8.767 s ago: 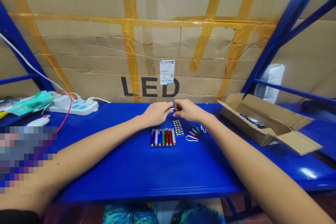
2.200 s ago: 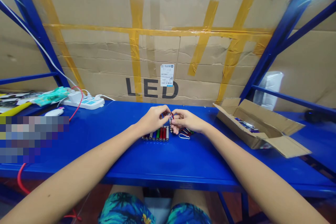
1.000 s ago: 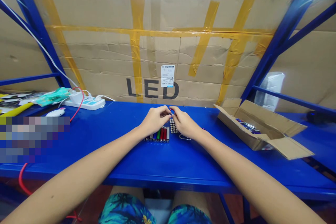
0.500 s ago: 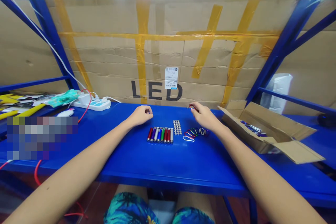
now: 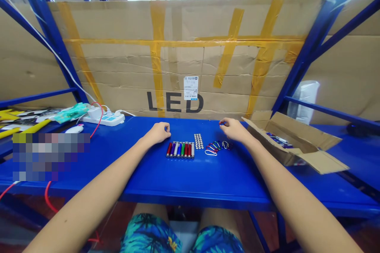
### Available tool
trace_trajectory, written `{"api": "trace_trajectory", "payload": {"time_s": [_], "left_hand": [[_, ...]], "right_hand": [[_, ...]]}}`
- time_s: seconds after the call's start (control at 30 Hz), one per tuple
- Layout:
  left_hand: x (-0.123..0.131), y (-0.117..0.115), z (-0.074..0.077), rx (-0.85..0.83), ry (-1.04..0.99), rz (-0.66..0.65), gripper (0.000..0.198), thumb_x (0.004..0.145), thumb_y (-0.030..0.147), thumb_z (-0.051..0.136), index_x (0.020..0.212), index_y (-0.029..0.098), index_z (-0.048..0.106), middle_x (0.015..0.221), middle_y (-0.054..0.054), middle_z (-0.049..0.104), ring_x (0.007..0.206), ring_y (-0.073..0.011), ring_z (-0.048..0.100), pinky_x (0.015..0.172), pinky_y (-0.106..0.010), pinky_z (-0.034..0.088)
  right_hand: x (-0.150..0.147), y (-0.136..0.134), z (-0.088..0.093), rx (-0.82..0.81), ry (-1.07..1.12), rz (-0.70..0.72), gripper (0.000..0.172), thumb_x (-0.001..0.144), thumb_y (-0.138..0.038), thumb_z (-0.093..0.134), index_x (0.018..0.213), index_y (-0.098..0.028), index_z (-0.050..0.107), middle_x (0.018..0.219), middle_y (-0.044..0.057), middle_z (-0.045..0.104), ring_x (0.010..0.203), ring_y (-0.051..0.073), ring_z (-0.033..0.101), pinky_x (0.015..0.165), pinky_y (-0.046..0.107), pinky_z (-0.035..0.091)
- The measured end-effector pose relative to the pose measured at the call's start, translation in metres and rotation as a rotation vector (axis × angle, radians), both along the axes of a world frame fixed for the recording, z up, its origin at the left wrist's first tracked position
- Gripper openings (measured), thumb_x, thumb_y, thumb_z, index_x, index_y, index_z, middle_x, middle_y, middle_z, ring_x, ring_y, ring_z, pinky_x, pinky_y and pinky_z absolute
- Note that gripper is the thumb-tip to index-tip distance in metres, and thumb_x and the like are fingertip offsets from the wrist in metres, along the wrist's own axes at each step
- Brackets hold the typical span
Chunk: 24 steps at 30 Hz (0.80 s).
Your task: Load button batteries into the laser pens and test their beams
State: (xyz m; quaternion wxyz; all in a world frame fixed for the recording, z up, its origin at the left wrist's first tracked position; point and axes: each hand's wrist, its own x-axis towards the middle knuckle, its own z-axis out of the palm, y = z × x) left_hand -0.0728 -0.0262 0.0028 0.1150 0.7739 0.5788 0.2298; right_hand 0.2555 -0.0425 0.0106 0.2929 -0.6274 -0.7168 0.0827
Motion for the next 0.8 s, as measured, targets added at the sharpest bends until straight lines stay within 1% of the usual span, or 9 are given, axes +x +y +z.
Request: {"api": "trace_trajectory", "payload": {"time_s": [0.1,0.17,0.2,0.33,0.43,0.6,0.8], "left_hand": [[-0.001,0.0,0.004,-0.069,-0.006,0.02,0.005,0.065,0.02,0.063,0.062,0.019,0.059,0.069,-0.002,0.064,0.068,-0.0175,0.058,0.06,-0.026,0.04],[-0.003,-0.001,0.008,-0.13,-0.019,0.006,0.002,0.063,0.019,0.063,0.063,0.019,0.061,0.07,-0.003,0.066,0.069,-0.0176,0.059,0.062,-0.026,0.041],[-0.004,-0.002,0.01,-0.17,-0.028,-0.016,0.001,0.062,0.019,0.062,0.064,0.018,0.062,0.07,-0.003,0.066,0.069,-0.0172,0.059,0.062,-0.025,0.042],[-0.007,-0.004,0.016,-0.351,-0.072,-0.142,0.012,0.062,0.022,0.057,0.07,0.017,0.065,0.065,-0.002,0.063,0.064,-0.0153,0.058,0.057,-0.024,0.042],[-0.008,-0.005,0.018,-0.433,-0.108,-0.197,0.018,0.062,0.026,0.054,0.072,0.016,0.065,0.067,-0.003,0.065,0.068,-0.0162,0.06,0.056,-0.023,0.042],[-0.008,-0.003,0.017,-0.436,-0.084,-0.216,0.018,0.059,0.026,0.054,0.07,0.016,0.064,0.067,-0.003,0.064,0.068,-0.0159,0.059,0.055,-0.023,0.04],[-0.008,-0.006,0.018,-0.455,-0.047,-0.231,0.018,0.059,0.025,0.053,0.07,0.016,0.065,0.066,-0.002,0.064,0.067,-0.0153,0.057,0.055,-0.024,0.038]], "right_hand": [[0.003,0.001,0.0,-0.05,0.023,-0.021,0.023,0.081,-0.02,0.052,0.098,-0.014,0.067,0.069,0.008,0.068,0.051,0.016,0.058,0.056,0.028,0.045],[0.004,0.0,0.0,-0.087,0.056,-0.032,0.025,0.08,-0.019,0.052,0.101,-0.013,0.065,0.068,0.007,0.067,0.045,0.015,0.056,0.05,0.028,0.044],[0.004,0.0,0.0,-0.101,0.069,-0.033,0.026,0.08,-0.019,0.052,0.102,-0.013,0.065,0.069,0.007,0.067,0.044,0.015,0.055,0.048,0.027,0.043],[0.005,-0.001,-0.001,-0.111,0.082,-0.022,0.025,0.081,-0.02,0.052,0.101,-0.012,0.064,0.072,0.008,0.068,0.043,0.013,0.054,0.044,0.025,0.042],[0.006,-0.001,-0.001,-0.129,0.082,-0.04,0.025,0.082,-0.021,0.053,0.103,-0.012,0.063,0.071,0.006,0.067,0.043,0.012,0.054,0.044,0.022,0.042],[0.008,0.0,0.001,-0.15,0.09,-0.055,0.024,0.083,-0.018,0.052,0.104,-0.012,0.063,0.067,0.004,0.065,0.043,0.011,0.053,0.043,0.021,0.041],[0.005,-0.004,0.004,-0.171,0.072,-0.036,0.023,0.085,-0.018,0.051,0.102,-0.012,0.064,0.067,0.005,0.065,0.044,0.011,0.053,0.045,0.021,0.041]]}}
